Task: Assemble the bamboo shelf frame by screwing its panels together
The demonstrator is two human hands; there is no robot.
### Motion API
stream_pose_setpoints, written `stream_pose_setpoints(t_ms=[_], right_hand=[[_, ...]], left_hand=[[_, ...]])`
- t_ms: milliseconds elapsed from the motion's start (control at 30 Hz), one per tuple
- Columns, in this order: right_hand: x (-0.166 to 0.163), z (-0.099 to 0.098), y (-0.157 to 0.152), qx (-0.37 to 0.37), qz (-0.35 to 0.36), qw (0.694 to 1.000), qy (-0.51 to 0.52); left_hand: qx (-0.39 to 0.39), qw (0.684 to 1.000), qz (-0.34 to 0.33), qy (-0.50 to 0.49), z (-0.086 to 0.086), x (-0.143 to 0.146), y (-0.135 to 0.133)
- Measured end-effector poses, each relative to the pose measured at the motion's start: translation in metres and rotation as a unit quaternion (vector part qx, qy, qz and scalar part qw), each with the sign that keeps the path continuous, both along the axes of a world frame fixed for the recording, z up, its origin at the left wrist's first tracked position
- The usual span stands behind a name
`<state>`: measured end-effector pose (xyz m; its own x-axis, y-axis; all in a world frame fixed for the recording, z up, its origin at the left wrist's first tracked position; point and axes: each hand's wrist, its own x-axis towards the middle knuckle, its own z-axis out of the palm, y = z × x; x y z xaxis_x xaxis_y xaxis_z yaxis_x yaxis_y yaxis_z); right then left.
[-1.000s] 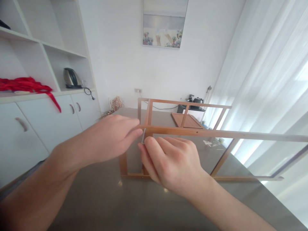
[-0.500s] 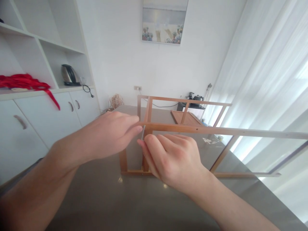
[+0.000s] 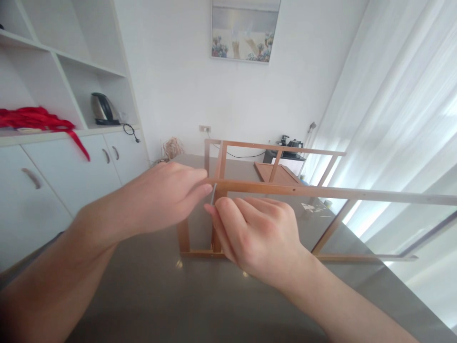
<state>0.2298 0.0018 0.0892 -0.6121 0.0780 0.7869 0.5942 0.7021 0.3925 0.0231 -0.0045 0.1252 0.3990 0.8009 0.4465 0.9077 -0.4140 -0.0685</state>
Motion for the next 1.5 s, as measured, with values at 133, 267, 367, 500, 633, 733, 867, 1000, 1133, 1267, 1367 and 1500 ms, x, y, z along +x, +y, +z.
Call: stream_pose_setpoints(t_ms=[133,267,367,500,633,733,867,1000,1133,1267,1367,1500], right_hand=[[0.0004,-0.0002,0.0007,0.000,0.004,1.000,0.000],[-0.0003,-0.0005,0.0010,-0.005,0.002,1.000,0.002],[-0.0015,-0.0011,0.0009,-0.008,0.006,1.000,0.005],[-0.0021,-0.0014,0.0009,-0.009,0.009,1.000,0.005],[-0.0021,-0.0010,0.0014,-0.008,0.008,1.000,0.006],[-0.0023,-0.0011,0.0014,-0.006,0.010,1.000,0.012],[-0.0028,-0.0020,0.0007,-0.009,0.011,1.000,0.013],[-0.0028,-0.0023,0.0009,-0.016,0.013,1.000,0.010],[-0.0019,-0.0022,0.0011,-0.015,0.007,1.000,0.005],[-0.0013,-0.0024,0.0004,-0.008,0.001,1.000,-0.001],[-0.0013,-0.0018,-0.0004,-0.008,-0.001,1.000,-0.004],[-0.0011,0.0004,-0.0016,-0.007,0.002,1.000,-0.007]], left_hand=[[0.000,1.000,-0.001,0.003,0.0001,-0.0006,-0.0020],[0.004,1.000,-0.001,0.007,-0.0001,-0.0005,-0.0025],[0.006,1.000,0.004,0.013,0.0003,0.0001,-0.0022],[0.010,1.000,0.007,0.020,0.0005,0.0003,-0.0020],[0.010,1.000,0.003,0.016,0.0000,-0.0001,-0.0017],[0.008,1.000,0.003,0.014,-0.0003,-0.0004,-0.0013],[0.010,1.000,0.000,0.011,-0.0006,-0.0005,-0.0012],[0.002,1.000,0.001,0.009,-0.0001,-0.0005,-0.0015],[0.003,1.000,0.004,0.006,0.0000,-0.0005,-0.0015],[0.005,1.000,0.004,0.006,-0.0008,-0.0004,-0.0009],[0.007,1.000,0.004,0.010,-0.0005,-0.0001,-0.0009],[0.010,1.000,0.003,0.015,0.0007,0.0007,-0.0013]])
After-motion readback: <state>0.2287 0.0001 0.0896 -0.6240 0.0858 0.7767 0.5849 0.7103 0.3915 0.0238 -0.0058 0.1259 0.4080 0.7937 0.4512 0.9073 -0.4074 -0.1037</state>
